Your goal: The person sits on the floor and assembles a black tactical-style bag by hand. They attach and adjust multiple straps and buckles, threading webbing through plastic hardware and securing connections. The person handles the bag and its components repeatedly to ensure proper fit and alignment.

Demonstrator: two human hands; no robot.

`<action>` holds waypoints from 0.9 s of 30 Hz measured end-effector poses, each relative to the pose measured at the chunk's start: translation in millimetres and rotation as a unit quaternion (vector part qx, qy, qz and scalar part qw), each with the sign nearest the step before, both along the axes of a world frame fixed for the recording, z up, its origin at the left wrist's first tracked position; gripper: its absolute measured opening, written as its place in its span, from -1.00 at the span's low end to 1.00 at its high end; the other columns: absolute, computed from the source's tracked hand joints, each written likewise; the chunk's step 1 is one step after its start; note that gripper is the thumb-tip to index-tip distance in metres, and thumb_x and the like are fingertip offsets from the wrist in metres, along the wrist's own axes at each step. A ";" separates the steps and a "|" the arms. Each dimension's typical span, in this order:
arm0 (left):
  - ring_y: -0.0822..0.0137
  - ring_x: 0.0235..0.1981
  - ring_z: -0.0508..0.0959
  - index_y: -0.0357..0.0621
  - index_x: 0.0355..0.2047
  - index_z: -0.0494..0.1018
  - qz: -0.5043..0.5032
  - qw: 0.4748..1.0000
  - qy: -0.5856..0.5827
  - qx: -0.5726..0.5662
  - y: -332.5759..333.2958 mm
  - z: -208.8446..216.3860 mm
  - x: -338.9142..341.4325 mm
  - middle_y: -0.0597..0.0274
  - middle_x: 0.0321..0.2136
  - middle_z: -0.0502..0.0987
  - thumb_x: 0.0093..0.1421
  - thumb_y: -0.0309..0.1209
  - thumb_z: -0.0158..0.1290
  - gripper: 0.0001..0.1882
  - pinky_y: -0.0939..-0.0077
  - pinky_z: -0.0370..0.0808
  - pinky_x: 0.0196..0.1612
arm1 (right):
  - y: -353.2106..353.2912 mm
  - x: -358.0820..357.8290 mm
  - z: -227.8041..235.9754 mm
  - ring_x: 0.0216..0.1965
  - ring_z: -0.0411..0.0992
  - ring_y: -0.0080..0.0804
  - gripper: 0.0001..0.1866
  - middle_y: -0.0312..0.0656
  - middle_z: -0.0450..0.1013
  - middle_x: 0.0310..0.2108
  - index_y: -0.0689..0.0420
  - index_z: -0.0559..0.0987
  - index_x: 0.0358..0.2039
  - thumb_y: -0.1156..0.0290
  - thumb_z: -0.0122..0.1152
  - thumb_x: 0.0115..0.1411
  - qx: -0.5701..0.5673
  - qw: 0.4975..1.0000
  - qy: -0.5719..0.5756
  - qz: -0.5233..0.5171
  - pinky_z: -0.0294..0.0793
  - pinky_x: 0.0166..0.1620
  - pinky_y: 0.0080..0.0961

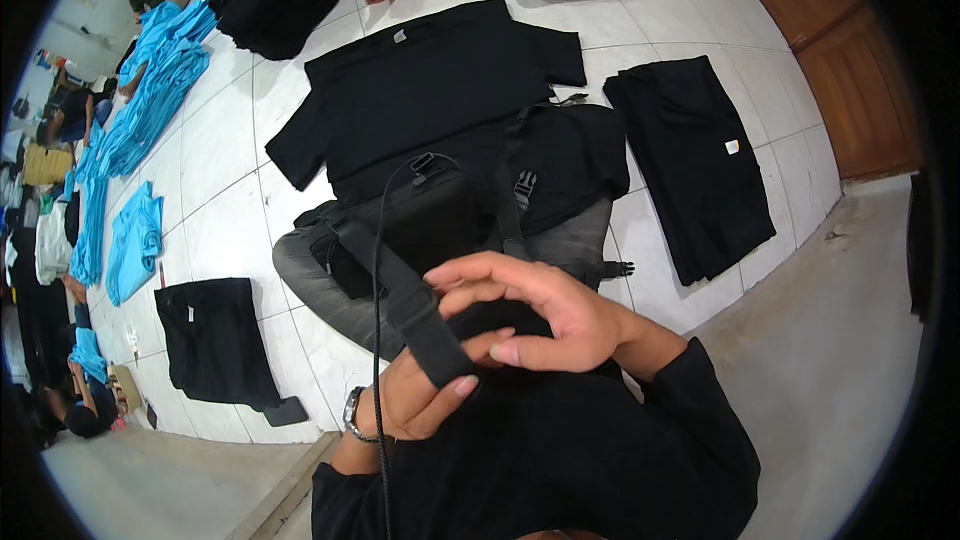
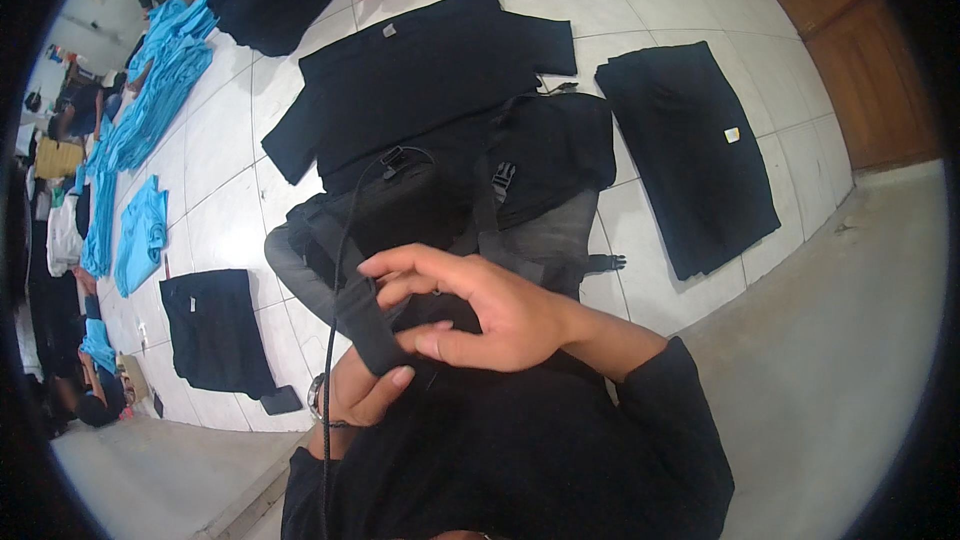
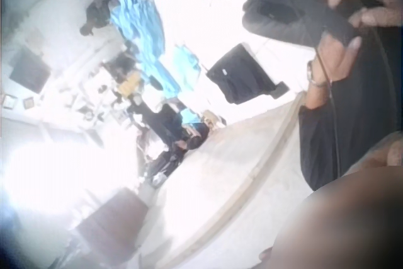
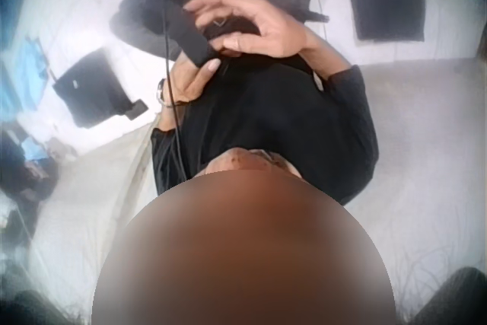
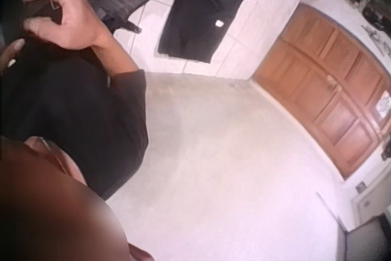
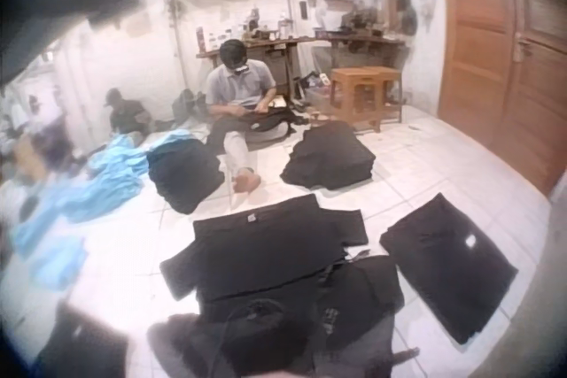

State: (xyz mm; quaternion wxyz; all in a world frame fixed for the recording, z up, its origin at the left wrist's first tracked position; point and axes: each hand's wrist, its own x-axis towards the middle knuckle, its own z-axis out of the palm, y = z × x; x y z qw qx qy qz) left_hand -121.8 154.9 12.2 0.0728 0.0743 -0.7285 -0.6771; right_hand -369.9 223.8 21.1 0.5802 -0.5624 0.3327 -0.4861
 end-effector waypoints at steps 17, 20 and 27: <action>-0.11 0.17 0.66 -0.30 0.34 0.45 -0.050 0.993 0.099 -0.027 1.8 16.6 12.1 -0.22 0.25 0.56 0.30 -0.53 -0.09 -0.42 0.19 0.59 0.24 | 61.0 -108.4 -124.3 -0.05 0.60 0.04 -0.65 -0.02 0.64 -0.22 0.20 0.65 -0.14 0.33 0.56 0.12 0.185 0.788 0.572 0.135 0.53 -0.02 -0.08; -0.11 0.10 0.69 -0.35 0.34 0.44 -0.003 0.995 0.091 -0.042 5.7 25.5 18.8 -0.25 0.20 0.58 0.34 -0.54 -0.13 -0.45 0.21 0.59 0.20 | 61.3 -125.7 -115.3 -0.29 0.62 -0.11 -0.69 -0.07 0.63 -0.37 0.21 0.61 -0.18 0.32 0.53 0.20 0.165 0.834 0.512 0.126 0.50 -0.21 -0.18; 0.04 -0.24 0.72 -0.29 0.17 0.62 0.094 0.993 0.069 -0.016 13.8 18.5 22.1 -0.19 -0.15 0.73 0.25 -0.28 0.04 -0.46 0.25 0.58 -0.10 | 57.8 -136.3 -44.1 -0.55 0.39 -0.64 -0.41 -0.33 0.60 -0.53 0.24 0.46 0.22 0.21 0.47 0.34 0.332 0.922 0.180 0.082 0.29 -0.43 -0.55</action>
